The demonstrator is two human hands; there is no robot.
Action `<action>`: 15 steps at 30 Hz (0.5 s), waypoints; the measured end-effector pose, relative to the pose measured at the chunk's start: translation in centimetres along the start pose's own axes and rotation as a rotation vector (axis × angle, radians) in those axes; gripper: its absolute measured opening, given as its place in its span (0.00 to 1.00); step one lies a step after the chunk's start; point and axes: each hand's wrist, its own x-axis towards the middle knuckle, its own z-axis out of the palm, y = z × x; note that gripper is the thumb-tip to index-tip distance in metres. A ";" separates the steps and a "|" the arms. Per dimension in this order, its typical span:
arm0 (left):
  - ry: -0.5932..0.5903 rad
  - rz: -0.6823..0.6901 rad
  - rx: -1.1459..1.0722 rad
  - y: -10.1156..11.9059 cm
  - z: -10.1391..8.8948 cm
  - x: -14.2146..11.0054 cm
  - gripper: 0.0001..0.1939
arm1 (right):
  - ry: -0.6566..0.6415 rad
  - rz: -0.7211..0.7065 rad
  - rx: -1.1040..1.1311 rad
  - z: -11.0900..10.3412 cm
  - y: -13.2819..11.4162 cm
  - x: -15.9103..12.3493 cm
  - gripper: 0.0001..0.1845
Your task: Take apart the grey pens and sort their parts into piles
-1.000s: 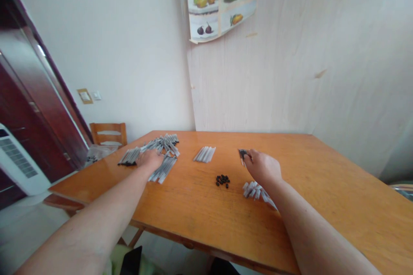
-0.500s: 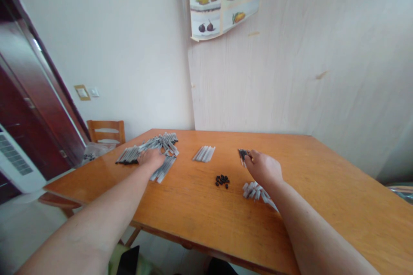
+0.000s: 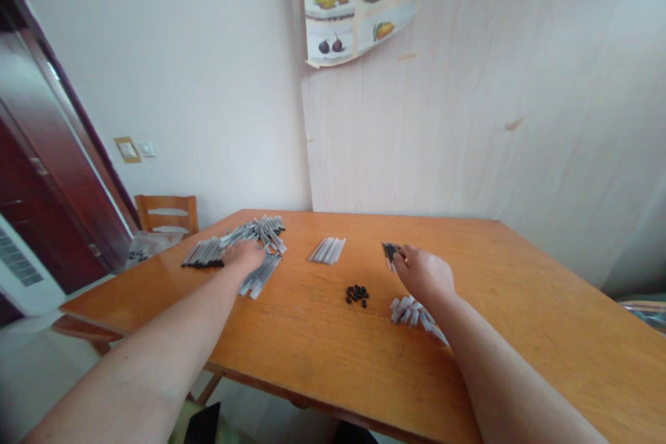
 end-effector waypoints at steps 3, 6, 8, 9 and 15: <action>-0.007 0.015 -0.005 0.1 0.2 0.4 0.27 | 0.002 -0.002 -0.007 0.0 0.0 0.0 0.24; -0.013 0.028 -0.009 0.1 0.4 0.9 0.26 | 0.000 0.004 -0.005 0.0 0.0 0.0 0.23; -0.018 0.032 -0.015 0.3 0.5 1.1 0.26 | 0.002 0.004 0.001 0.0 0.0 0.0 0.23; -0.021 0.036 -0.021 0.4 0.4 1.1 0.27 | 0.004 0.003 0.005 0.0 0.1 0.0 0.23; -0.032 0.059 -0.149 0.8 0.1 1.1 0.29 | 0.007 0.000 0.038 0.1 0.2 0.0 0.23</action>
